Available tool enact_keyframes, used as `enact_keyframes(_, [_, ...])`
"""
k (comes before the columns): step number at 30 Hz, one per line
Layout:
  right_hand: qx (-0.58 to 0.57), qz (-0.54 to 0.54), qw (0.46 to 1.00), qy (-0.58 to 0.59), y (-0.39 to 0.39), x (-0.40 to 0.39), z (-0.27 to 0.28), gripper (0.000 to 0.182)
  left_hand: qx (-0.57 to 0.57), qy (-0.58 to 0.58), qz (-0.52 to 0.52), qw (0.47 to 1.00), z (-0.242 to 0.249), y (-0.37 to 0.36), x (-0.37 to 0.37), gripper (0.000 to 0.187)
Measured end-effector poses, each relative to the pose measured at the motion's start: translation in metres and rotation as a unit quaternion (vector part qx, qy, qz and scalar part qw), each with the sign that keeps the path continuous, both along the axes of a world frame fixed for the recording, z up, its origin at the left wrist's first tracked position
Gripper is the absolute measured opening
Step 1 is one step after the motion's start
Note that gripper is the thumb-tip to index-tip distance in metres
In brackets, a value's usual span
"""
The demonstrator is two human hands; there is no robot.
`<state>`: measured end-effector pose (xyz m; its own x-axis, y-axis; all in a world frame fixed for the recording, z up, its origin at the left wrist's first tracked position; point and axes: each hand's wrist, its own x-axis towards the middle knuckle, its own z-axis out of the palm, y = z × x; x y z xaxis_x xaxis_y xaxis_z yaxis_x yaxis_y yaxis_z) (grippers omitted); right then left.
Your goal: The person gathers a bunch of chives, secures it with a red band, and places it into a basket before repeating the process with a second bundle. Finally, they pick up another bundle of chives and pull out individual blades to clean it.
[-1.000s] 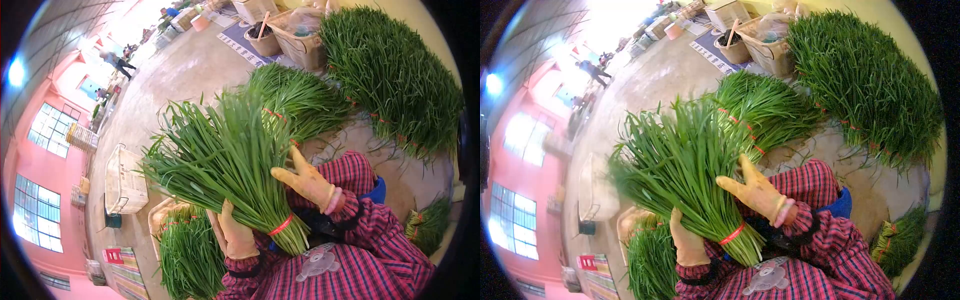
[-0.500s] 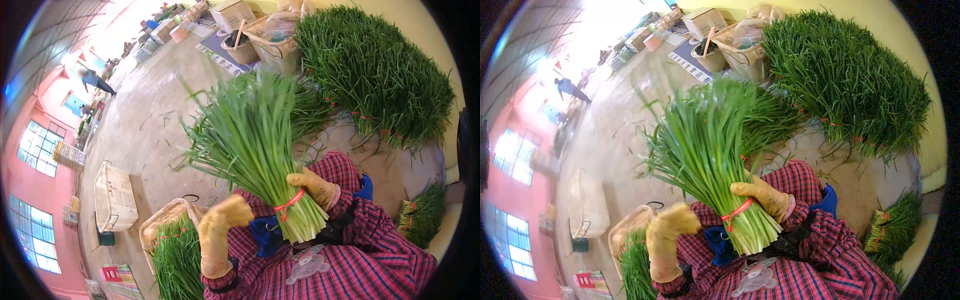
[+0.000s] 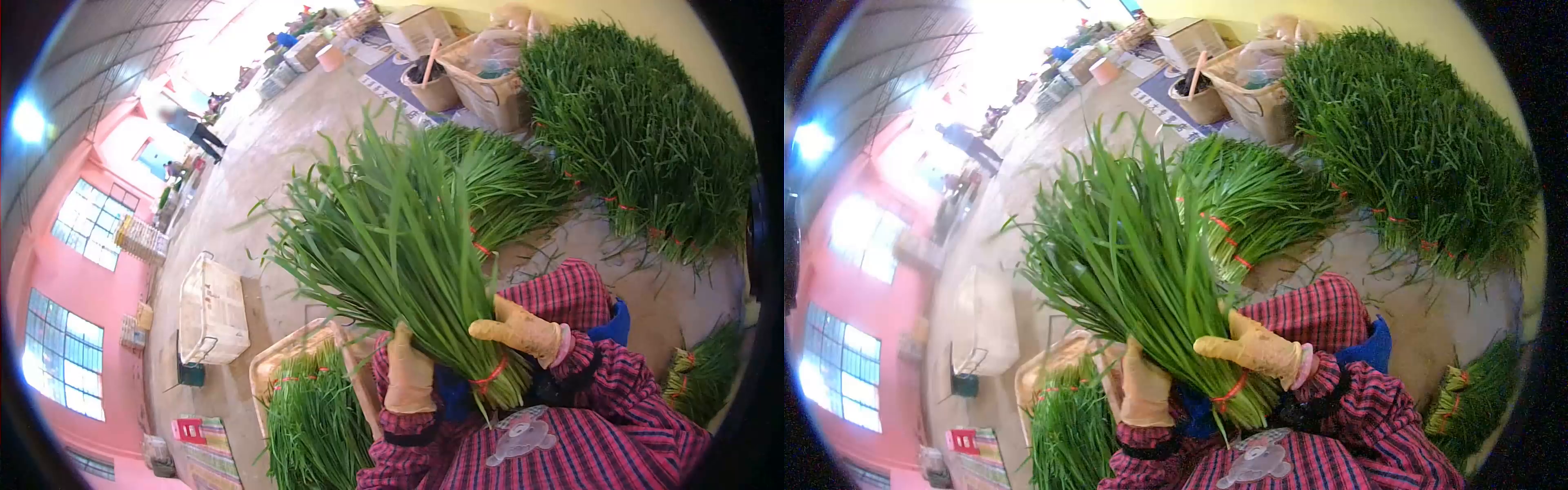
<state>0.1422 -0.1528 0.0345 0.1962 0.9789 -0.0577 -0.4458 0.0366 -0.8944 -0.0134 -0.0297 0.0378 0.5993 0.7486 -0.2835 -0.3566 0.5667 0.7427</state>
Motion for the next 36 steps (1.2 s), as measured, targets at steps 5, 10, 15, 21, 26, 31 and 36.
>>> enact_keyframes(5, [-0.005,-0.103,0.994,-0.025,0.012,-0.002,0.030,0.066,0.020,0.021,0.008,1.000,-0.007,-0.012,0.006,0.039])
enact_keyframes(10, [0.012,-0.197,0.980,0.015,0.015,-0.004,0.015,0.067,0.081,0.037,-0.010,0.996,0.005,-0.021,0.009,0.040])
enact_keyframes(15, [0.073,-0.256,0.929,-0.258,0.014,-0.025,0.007,0.069,0.143,0.124,0.034,0.981,0.038,-0.024,0.020,0.025])
enact_keyframes(21, [0.002,-0.206,0.978,0.039,0.008,0.007,-0.001,0.059,0.111,0.024,0.086,0.990,0.019,-0.025,0.009,0.043])
enact_keyframes(26, [-0.013,-0.132,0.990,0.039,0.014,0.011,0.009,0.061,0.129,0.093,0.075,0.984,0.011,-0.020,0.007,0.040])
enact_keyframes(31, [0.051,-0.232,0.971,-0.028,0.025,0.001,0.007,0.069,0.104,0.055,0.028,0.993,0.018,-0.022,0.007,0.037])
enact_keyframes(36, [-0.068,-0.226,0.972,-0.023,0.019,0.016,-0.003,0.059,0.073,0.009,0.053,0.996,0.016,-0.025,0.004,0.037])
